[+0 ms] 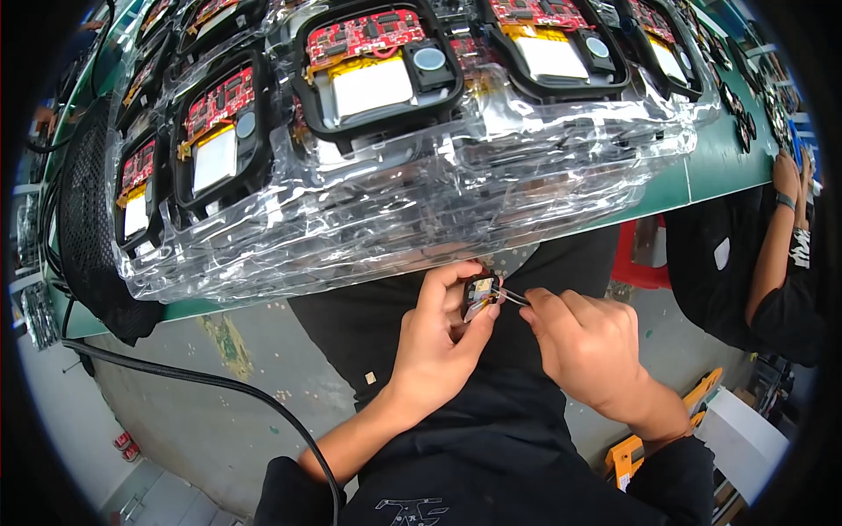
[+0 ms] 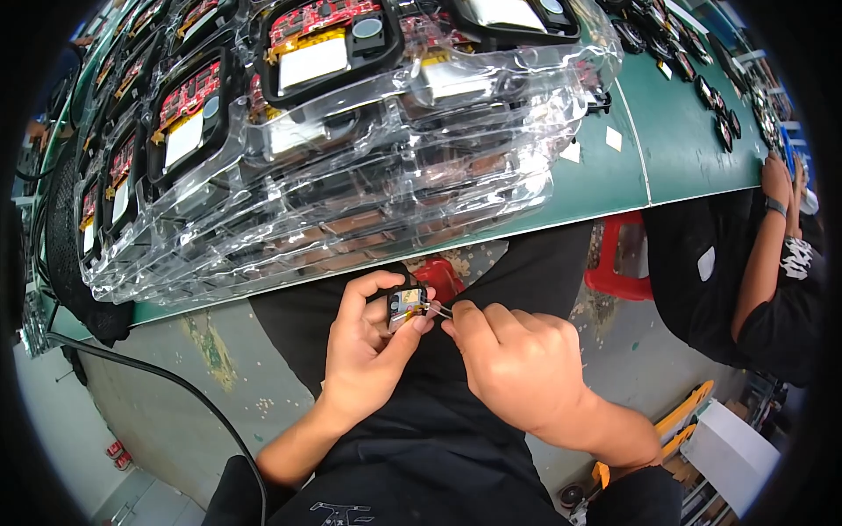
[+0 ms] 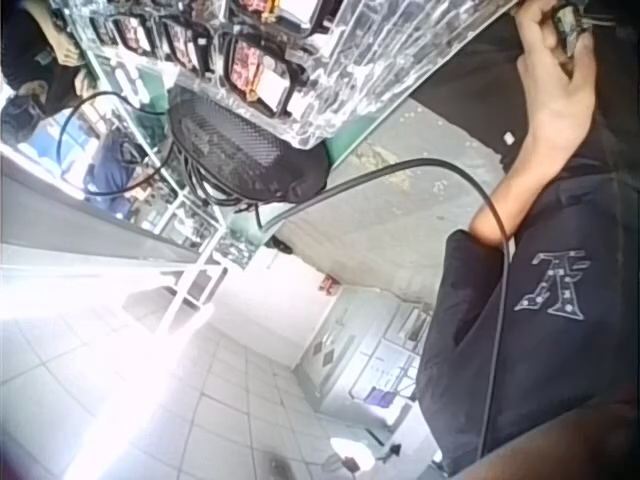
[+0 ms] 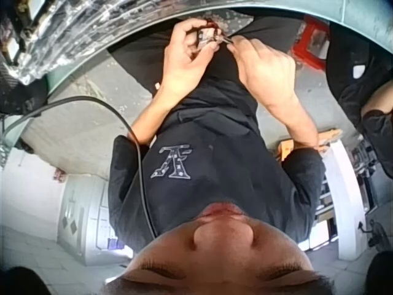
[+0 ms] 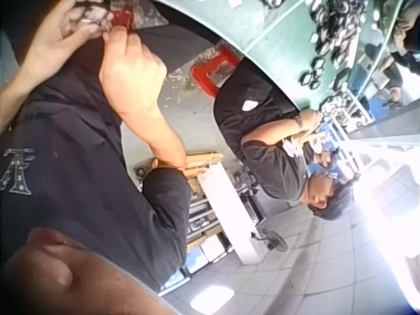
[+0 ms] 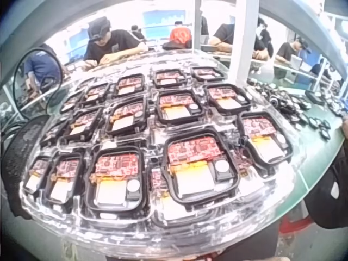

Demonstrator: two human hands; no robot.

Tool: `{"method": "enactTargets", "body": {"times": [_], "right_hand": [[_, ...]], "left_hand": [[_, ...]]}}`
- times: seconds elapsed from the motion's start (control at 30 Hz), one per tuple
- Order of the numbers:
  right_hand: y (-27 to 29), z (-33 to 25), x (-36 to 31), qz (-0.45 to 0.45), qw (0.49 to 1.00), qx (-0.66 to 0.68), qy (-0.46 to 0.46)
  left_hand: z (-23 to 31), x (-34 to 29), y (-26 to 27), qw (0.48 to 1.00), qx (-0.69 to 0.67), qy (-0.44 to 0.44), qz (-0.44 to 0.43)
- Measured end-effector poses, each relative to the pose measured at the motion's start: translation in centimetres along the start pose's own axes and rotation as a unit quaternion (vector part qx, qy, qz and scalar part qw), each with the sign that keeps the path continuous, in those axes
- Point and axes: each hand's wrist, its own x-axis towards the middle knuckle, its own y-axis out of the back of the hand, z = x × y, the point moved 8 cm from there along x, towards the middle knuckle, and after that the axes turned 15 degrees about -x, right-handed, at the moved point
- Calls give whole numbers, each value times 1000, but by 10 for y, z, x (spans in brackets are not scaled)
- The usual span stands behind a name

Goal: The person is using tweezers to assemble small electronic components, specifically attaching wires or thin cables to circuit boards for small handheld devices.

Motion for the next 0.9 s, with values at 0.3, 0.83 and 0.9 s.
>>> {"method": "enactTargets", "body": {"times": [0.3,0.83,0.9], "right_hand": [[-8,9,5,-9,999,43,-5],[-1,1,3,-22,999,-9,-37],[-5,6,5,-35,999,15,-38]], "left_hand": [[1,-1,3,1000,2,-18,2],[-1,-1,-2,999,26,-26,6],[0,-1,-2,999,29,-37,5]]}}
